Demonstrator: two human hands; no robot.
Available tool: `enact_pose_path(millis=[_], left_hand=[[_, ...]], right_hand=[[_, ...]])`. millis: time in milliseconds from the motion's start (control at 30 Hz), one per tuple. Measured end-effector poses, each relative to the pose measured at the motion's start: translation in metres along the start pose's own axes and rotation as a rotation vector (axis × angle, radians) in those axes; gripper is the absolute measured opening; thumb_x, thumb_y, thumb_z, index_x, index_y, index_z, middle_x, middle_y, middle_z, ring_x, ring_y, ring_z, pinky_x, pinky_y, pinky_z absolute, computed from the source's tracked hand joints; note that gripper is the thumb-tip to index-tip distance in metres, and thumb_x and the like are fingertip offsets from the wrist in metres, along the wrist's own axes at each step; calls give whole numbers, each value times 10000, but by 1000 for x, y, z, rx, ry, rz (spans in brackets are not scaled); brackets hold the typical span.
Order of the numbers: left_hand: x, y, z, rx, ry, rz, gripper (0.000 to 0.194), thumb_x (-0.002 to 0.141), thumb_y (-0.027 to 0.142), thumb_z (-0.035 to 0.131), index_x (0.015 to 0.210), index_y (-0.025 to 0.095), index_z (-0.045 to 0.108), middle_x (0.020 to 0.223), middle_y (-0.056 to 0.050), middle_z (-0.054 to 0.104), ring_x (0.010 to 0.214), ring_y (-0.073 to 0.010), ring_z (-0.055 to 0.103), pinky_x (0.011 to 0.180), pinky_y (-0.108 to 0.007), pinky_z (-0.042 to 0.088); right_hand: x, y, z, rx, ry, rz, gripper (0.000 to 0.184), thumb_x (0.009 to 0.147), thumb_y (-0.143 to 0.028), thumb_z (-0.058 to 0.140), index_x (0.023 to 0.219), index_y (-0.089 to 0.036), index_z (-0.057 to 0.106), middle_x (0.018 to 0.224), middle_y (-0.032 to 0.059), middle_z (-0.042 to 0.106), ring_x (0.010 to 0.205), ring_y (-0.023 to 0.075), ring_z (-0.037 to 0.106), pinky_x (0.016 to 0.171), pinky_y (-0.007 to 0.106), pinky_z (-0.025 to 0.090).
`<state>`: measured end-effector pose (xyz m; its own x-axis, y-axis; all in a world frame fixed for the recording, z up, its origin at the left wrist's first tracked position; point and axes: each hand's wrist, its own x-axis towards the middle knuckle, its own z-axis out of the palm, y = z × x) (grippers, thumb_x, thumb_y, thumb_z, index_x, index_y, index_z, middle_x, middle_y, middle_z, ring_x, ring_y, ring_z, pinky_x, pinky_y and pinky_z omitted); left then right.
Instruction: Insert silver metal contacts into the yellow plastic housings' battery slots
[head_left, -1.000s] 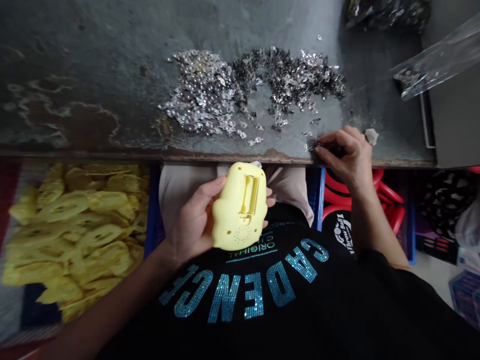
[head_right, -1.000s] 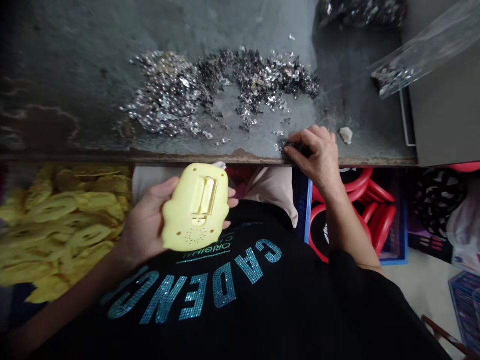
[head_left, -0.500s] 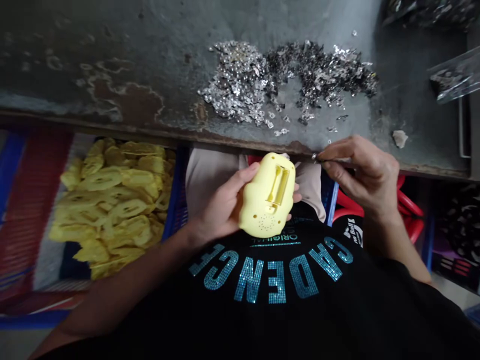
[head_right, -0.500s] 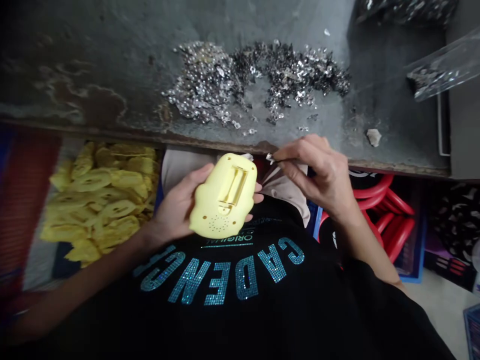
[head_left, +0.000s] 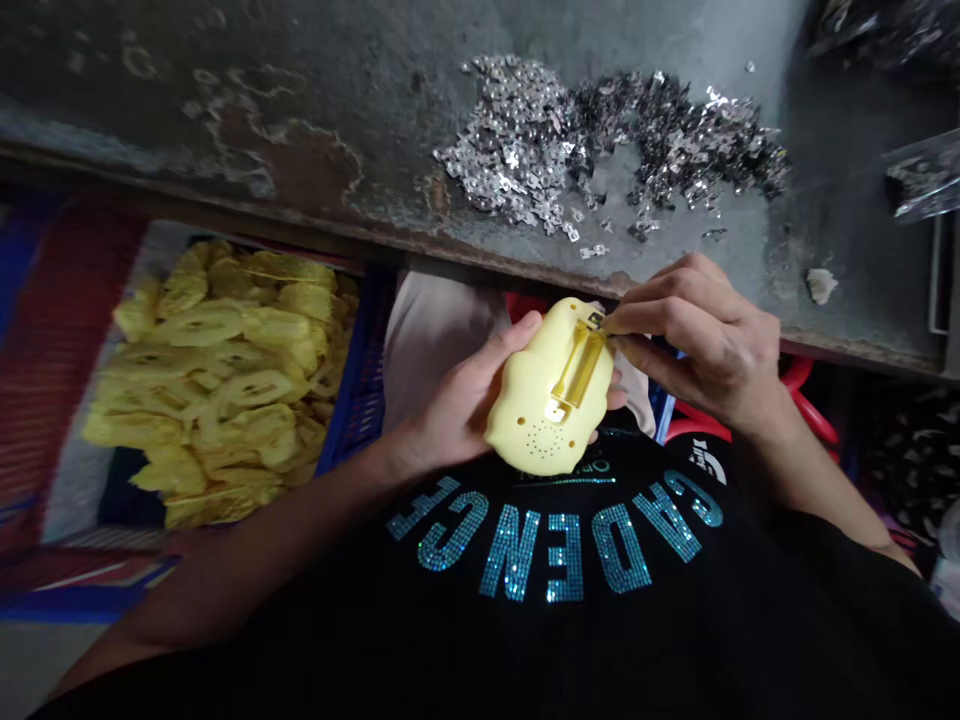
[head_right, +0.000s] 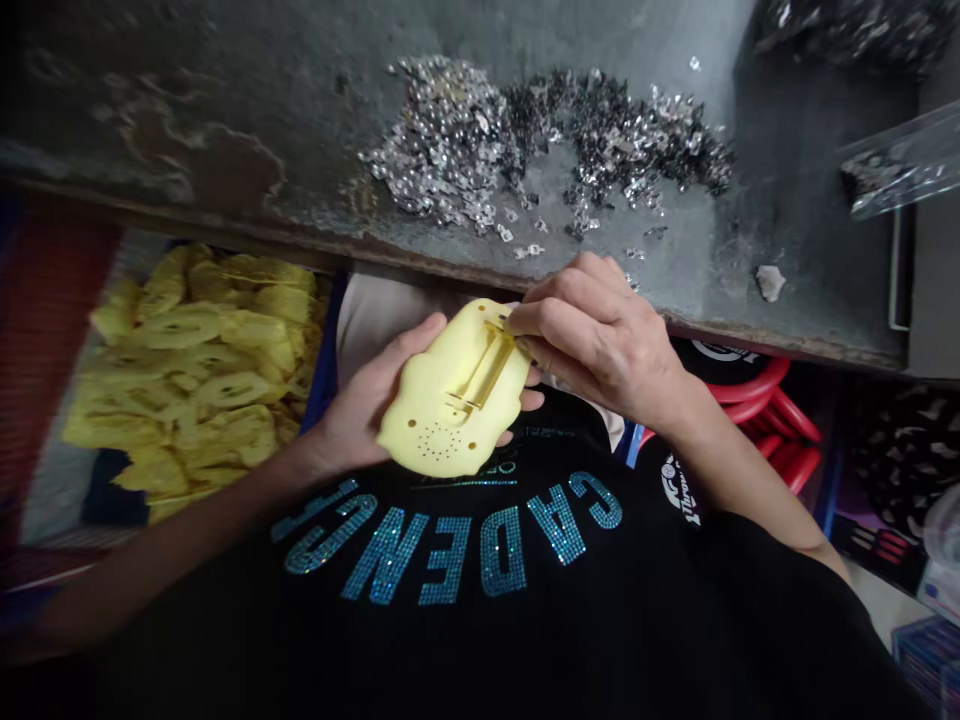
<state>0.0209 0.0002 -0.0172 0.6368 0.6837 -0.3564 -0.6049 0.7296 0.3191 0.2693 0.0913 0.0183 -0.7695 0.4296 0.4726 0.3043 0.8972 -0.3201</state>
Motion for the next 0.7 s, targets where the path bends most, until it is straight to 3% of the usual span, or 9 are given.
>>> enact_pose_path(millis=[133, 367, 533, 700], left_hand=[[3, -4, -5, -10, -90, 15, 831, 1197, 632, 592, 1802, 94, 407, 1311, -156, 908, 1188, -309, 901, 943, -384, 734], [4, -8, -4, 4, -42, 36, 568, 1128, 547, 672, 1507, 124, 651, 1121, -92, 939, 1117, -321, 924, 902, -405, 751], [7, -11, -10, 33, -79, 89, 551, 1082, 527, 746, 1467, 136, 697, 1150, -110, 940, 1119, -360, 923, 875, -452, 760], [9, -10, -10, -34, -124, 84, 478, 1070, 478, 793, 1427, 167, 726, 1191, -90, 941, 1115, -335, 925, 895, -448, 761]], right_hand=[[2, 0, 0, -21, 11, -41, 129, 1192, -297, 678, 1312, -260, 712, 1178, 40, 836, 998, 219, 771, 887, 399, 583], [0, 1, 3, -58, 8, -69, 136, 1209, -277, 637, 1328, -256, 700, 1177, 30, 829, 984, 218, 745, 876, 405, 578], [0, -2, 0, -158, -14, -120, 121, 1188, -232, 673, 1308, -230, 688, 1178, 51, 848, 969, 229, 727, 851, 407, 582], [-4, -5, 3, -139, -25, -56, 155, 1186, -221, 659, 1326, -279, 690, 1212, 33, 854, 980, 227, 732, 863, 415, 579]])
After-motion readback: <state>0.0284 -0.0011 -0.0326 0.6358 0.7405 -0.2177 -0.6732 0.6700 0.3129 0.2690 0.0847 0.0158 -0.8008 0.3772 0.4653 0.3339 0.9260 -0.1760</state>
